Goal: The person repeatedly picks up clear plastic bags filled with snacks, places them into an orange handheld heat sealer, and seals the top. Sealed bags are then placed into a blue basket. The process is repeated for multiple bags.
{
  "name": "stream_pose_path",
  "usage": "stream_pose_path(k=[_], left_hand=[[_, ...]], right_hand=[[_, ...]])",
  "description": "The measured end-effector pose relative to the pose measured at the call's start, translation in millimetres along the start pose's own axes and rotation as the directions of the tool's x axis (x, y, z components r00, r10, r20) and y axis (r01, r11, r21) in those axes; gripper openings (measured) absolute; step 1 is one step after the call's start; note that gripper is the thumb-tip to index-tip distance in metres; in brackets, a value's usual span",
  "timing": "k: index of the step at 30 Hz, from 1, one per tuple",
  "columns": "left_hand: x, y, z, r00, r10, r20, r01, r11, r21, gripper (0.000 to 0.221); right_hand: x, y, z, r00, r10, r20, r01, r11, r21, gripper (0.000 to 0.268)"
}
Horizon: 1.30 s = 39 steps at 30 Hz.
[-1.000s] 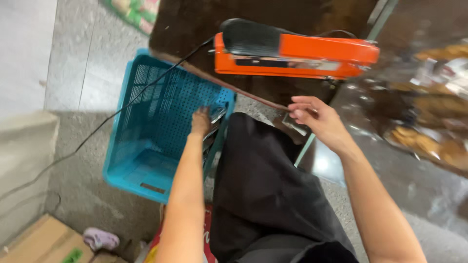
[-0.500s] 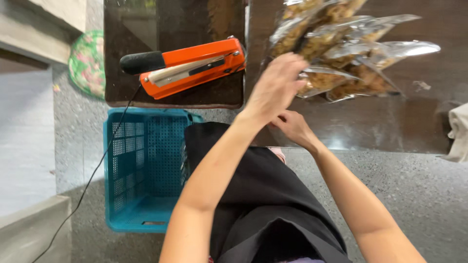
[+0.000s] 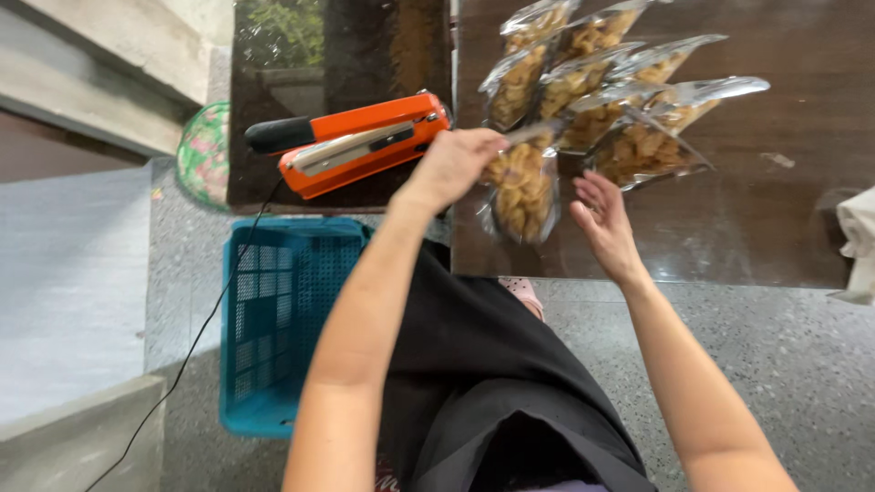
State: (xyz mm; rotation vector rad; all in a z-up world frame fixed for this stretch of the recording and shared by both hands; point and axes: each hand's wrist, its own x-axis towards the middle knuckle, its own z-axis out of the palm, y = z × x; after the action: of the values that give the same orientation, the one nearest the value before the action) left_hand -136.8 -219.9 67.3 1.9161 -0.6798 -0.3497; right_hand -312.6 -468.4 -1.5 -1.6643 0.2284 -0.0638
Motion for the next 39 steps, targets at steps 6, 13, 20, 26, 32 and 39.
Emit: stream_pose_path(k=[6, 13, 20, 26, 32, 39], left_hand=[[-25, -31, -96, 0.970, -0.198, 0.139, 0.195, 0.980, 0.034, 0.041], [-48, -83, -179, 0.953, -0.167, -0.252, 0.232, 0.939, 0.254, 0.029], [-34, -127, -237, 0.855, 0.147, -0.497, 0.329, 0.587, 0.740, 0.019], [-17, -162, -225, 0.885, 0.037, -0.464, 0.375, 0.532, 0.759, 0.024], [-23, -168, -222, 0.885, -0.116, -0.450, 0.440, 0.525, 0.729, 0.026], [-27, -170, -219, 0.842, -0.263, -0.471, 0.529, 0.579, 0.620, 0.032]], right_hand=[[43, -37, 86, 0.851, 0.166, 0.499, -0.324, 0.913, 0.249, 0.091], [41, -54, 194, 0.815, 0.299, 0.496, -0.432, 0.884, 0.178, 0.077], [60, -52, 260, 0.749, 0.416, 0.516, -0.564, 0.809, 0.167, 0.068], [84, -52, 298, 0.755, 0.490, 0.435, -0.597, 0.788, 0.150, 0.066], [90, -61, 312, 0.745, 0.482, 0.461, -0.621, 0.753, 0.218, 0.059], [90, -70, 309, 0.759, 0.383, 0.527, -0.587, 0.752, 0.298, 0.053]])
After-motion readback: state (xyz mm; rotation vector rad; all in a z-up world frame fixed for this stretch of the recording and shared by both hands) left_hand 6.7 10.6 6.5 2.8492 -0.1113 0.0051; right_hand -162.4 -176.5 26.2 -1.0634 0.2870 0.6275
